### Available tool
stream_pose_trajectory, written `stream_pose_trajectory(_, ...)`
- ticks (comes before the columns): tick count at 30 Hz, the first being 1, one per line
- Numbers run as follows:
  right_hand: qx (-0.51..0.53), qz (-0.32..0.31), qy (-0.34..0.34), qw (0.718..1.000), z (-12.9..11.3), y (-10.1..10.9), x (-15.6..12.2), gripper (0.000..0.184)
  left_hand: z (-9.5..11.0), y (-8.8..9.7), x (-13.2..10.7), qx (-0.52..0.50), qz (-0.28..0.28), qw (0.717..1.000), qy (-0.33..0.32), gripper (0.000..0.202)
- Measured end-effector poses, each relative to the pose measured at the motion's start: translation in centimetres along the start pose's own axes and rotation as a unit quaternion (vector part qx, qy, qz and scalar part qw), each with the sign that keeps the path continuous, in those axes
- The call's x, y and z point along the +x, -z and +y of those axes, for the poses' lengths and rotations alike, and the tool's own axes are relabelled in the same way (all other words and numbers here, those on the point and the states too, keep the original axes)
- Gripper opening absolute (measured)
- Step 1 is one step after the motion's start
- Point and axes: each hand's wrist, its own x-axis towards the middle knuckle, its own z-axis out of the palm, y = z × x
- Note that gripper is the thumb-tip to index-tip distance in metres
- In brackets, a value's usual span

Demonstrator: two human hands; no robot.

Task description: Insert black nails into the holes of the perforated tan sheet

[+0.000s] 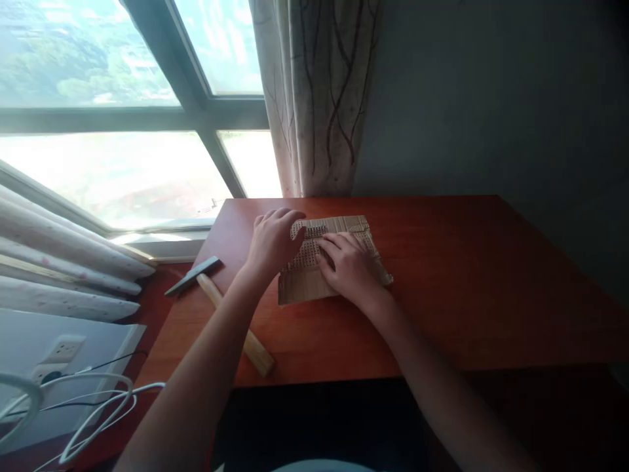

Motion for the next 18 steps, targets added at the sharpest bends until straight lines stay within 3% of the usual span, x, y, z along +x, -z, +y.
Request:
stream_pose_trajectory(5, 0.016, -0.048, 0.077, 0.996, 2.1, 0.5, 0.7, 0.033, -0.2, -1.0, 0.1, 0.017, -0.028, 0.999, -0.014, 0.023)
stream_pose_trajectory(9, 0.02, -0.094, 0.099, 0.99, 3.3, 1.4, 2.5, 0.031, -0.7, -1.5, -0.1, 0.007, -0.021, 1.0, -0.008, 0.022)
stream_pose_trajectory(13, -0.004, -0.122, 0.048, 0.991, 2.7, 1.0, 4.5, 0.025, -1.0, -1.7, -0.1, 0.006, -0.013, 1.0, 0.001, 0.02)
stream_pose_trajectory(15, -0.027, -0.098, 0.002, 0.995, 1.9, 0.2, 5.2, 0.016, -1.0, -1.8, 0.0, 0.008, -0.014, 1.0, 0.007, 0.02)
stream_pose_trajectory(18, -0.046, -0.052, -0.051, 0.996, 1.1, -1.0, 5.5, 0.021, -1.0, -1.9, 0.2, 0.0, -0.015, 1.0, 0.02, 0.02)
